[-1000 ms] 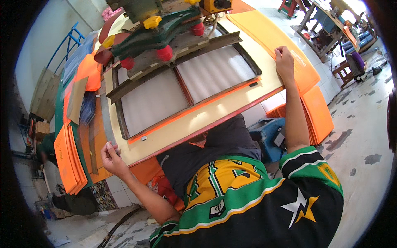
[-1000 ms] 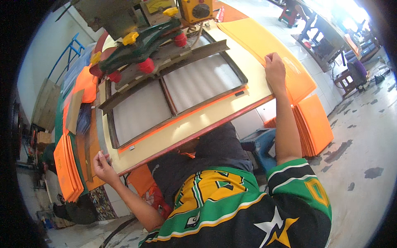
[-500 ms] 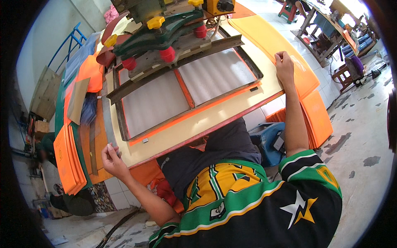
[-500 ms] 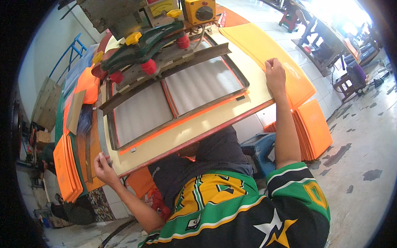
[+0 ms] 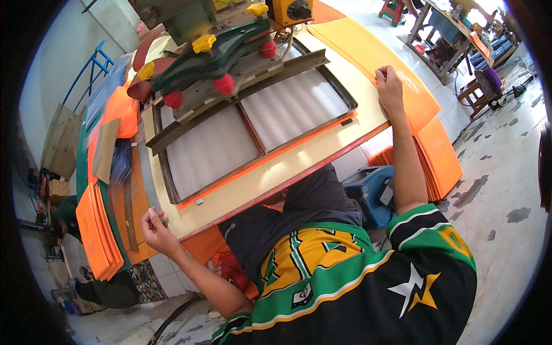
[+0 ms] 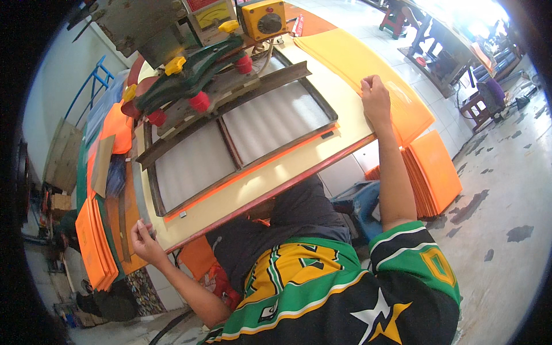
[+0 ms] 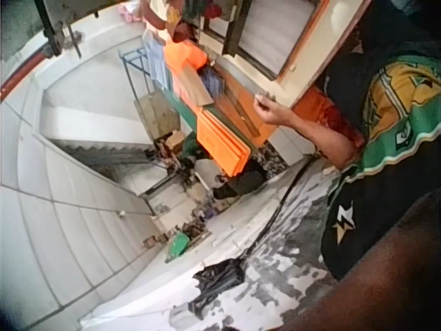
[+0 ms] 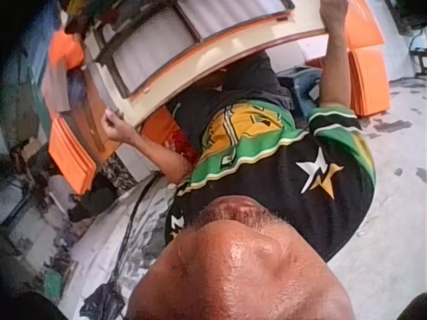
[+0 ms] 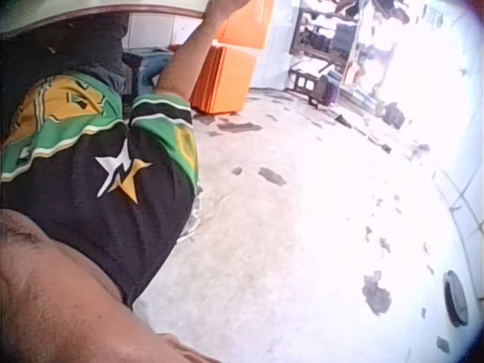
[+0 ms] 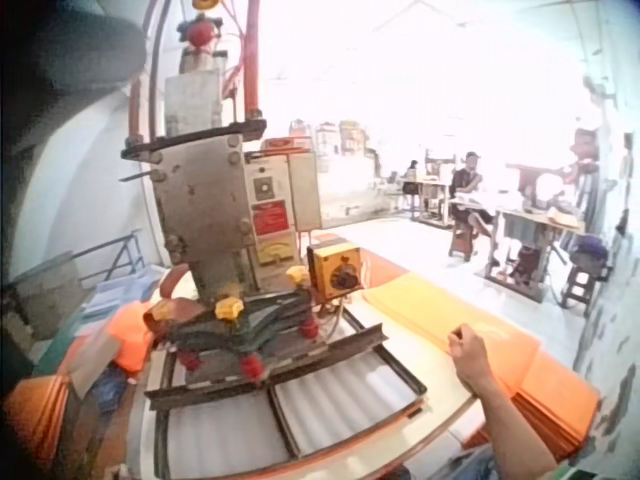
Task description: The person performs screen printing on orange covers by positioning a cover onto a platen, lowering the printing head, and removing the printed item.
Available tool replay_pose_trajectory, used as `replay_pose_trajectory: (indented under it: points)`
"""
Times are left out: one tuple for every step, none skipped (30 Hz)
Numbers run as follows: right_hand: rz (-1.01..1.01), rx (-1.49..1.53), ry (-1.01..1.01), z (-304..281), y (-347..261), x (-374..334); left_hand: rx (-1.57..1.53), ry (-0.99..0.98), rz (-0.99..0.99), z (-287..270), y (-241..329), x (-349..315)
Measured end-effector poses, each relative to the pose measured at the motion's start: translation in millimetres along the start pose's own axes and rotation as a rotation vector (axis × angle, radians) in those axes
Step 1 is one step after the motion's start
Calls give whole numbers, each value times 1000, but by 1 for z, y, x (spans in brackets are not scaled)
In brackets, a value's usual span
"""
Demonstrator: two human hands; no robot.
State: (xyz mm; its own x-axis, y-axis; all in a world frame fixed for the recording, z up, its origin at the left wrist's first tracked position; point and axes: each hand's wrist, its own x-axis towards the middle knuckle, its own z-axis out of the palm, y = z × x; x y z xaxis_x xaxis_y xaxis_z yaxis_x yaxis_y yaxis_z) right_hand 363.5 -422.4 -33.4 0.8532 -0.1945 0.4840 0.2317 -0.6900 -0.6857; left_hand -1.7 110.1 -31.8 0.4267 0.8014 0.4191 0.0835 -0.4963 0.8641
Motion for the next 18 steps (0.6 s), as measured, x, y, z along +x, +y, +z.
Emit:
replay_pose_trajectory:
  points:
    - [0, 21, 2, 0, -1, 0, 2, 3, -9, 0, -1, 0]
    - [-1, 39, 6, -1, 0, 0, 1, 4, -18, 1, 0, 0]
    - [-1, 36, 9, -1, 0, 1, -3, 1, -18, 1, 1, -1]
    - [-10, 15, 15, -2, 1, 1, 11, -1, -43, 1, 4, -1]
    - [-21, -6, 26, -3, -1, 2, 20, -4, -66, 3, 6, -1]
    - [-24, -12, 37, -5, -2, 2, 8, -8, -64, 2, 2, 1]
    - [-18, 13, 32, -5, -3, -2, 12, -18, -36, -3, -5, 3]
    - [-17, 37, 33, -7, -7, -4, 8, -27, -6, -2, -10, 3]
    - [-11, 70, 49, -7, -10, -6, 45, -18, -21, 0, -2, 1]
    - [13, 68, 32, -7, -13, -8, 65, -23, 10, -2, -9, 2]
    - [36, 71, 15, -5, -16, -8, 85, -22, 44, -7, -17, 4]
    - [36, 74, 25, -4, -14, -8, 77, -27, 31, -8, -15, 4]
    - [36, 77, 35, -5, -12, -7, 68, -33, 17, -7, -15, 4]
    - [53, 84, 40, -4, -12, -8, 51, -16, 16, -7, -15, 5]
    - [35, 63, 50, -5, -9, -6, 35, -23, 22, -5, -14, 4]
    - [32, 70, 65, -5, -6, -5, 40, -23, -12, -5, -12, 3]
    - [30, 81, 73, -4, -6, -5, 51, -19, -48, -5, -8, 2]
    - [29, 79, 84, -3, -6, -4, 65, 7, 43, -3, -8, 1]
